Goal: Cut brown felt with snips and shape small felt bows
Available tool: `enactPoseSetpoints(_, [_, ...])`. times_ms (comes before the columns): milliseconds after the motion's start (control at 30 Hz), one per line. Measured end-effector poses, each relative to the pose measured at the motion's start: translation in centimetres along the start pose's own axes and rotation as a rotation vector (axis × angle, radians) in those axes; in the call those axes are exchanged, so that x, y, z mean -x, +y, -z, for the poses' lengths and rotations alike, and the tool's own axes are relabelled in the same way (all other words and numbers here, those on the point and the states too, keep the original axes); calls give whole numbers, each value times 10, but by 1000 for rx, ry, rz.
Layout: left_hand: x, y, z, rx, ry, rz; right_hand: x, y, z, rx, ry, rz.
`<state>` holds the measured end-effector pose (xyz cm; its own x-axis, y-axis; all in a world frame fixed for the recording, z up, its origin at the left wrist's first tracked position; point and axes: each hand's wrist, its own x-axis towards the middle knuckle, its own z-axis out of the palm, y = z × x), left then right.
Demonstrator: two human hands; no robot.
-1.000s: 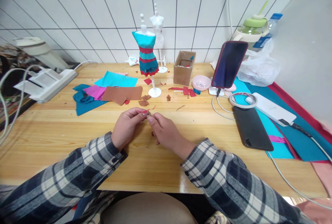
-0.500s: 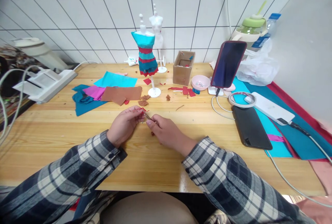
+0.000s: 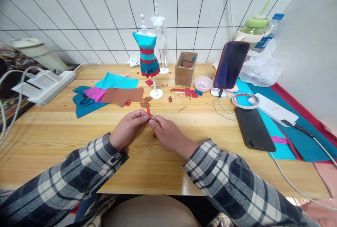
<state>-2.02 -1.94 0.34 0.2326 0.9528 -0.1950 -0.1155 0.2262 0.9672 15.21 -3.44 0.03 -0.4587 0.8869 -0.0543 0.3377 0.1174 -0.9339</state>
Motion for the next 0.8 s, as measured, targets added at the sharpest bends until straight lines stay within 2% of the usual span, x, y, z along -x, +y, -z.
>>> enactPoseSetpoints(300, [5, 3, -9, -96, 66, -63, 2, 0, -4, 8, 43, -8])
enactPoseSetpoints(567, [5, 2, -9, -120, 42, -88, 3, -5, -6, 54, 78, -16])
enactPoseSetpoints(800, [6, 5, -11, -215, 55, -173, 4, -8, -7, 64, 118, -21])
